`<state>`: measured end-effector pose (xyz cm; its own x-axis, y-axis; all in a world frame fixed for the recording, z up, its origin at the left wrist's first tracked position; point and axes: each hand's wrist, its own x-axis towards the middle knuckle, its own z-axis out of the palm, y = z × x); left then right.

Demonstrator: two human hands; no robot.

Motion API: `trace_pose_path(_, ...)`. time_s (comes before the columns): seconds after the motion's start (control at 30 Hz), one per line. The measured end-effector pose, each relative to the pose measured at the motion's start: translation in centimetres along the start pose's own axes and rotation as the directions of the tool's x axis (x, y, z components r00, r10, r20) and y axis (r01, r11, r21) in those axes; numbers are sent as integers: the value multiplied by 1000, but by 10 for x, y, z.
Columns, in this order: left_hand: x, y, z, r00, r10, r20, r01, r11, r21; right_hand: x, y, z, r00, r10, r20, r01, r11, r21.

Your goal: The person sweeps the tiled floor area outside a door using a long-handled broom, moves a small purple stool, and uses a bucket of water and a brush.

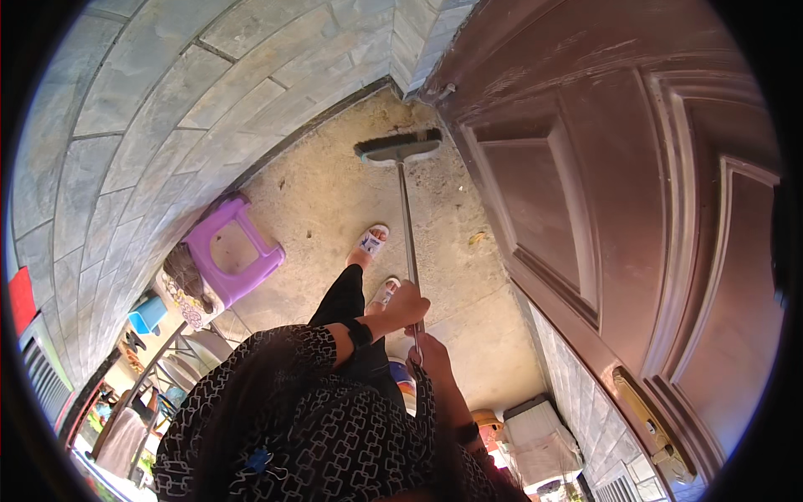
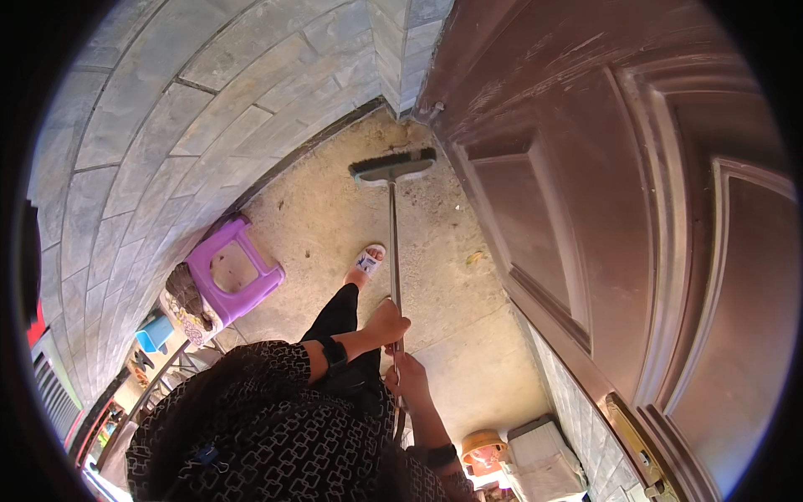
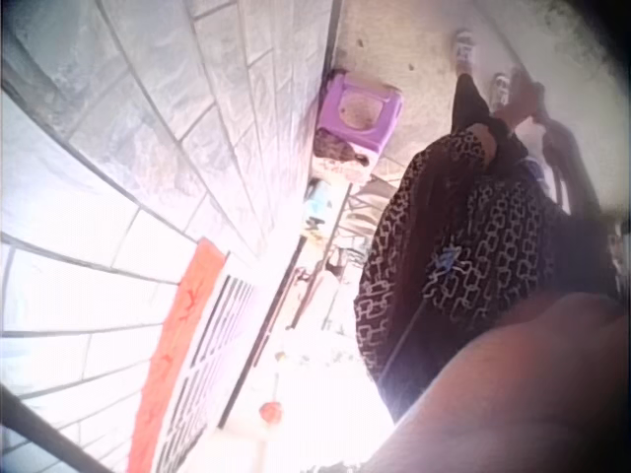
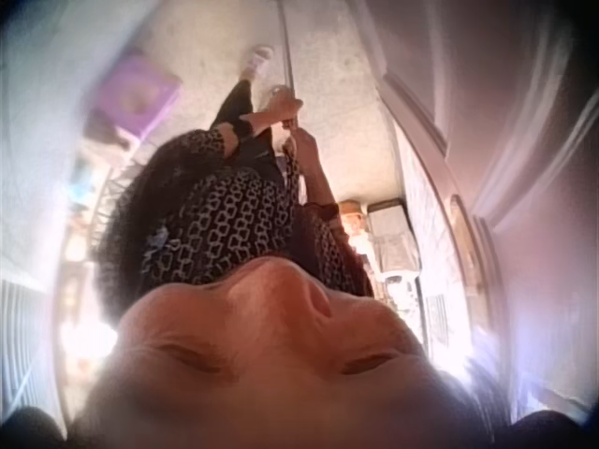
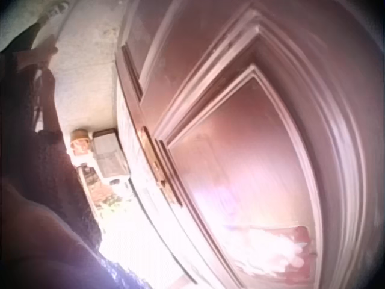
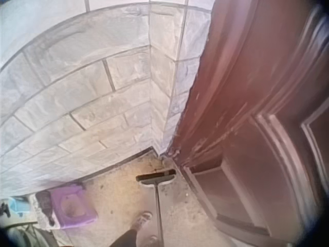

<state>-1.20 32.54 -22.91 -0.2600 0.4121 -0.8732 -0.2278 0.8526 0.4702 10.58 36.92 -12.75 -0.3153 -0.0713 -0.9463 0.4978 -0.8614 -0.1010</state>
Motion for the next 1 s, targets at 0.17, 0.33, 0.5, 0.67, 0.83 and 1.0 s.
trace_pose_path(0.17, 87, 23, -30, 991, -45, -128, 42, 999, -27, 76, -61, 7, 990, -43, 131, 32, 996, 84)
trace_pose_path(0.33, 70, -13, -3, 794, 340, 505, -604, 346, 718, 56, 4, 10, 998, 42, 50, -56, 945, 321)
trace_pose_path(0.5, -18, -4, -2, 957, 59, 282, -115, 976, 184, 17, 59, -13, 992, -116, -44, 118, 993, 31)
trace_pose_path(0.67, 15, -31, -22, 998, -8, 62, 8, 1000, -4, 34, 22, 9, 997, -71, 44, 77, 987, -144)
trace_pose_path(0.83, 77, 9, -60, 985, -161, 61, 168, 978, -120, 79, -42, 34, 994, -80, 74, 77, 996, 44)
trace_pose_path(1.0, 55, -15, 9, 651, 418, 633, -747, 207, 632, 39, 14, 3, 997, 67, -42, -51, 948, 315)
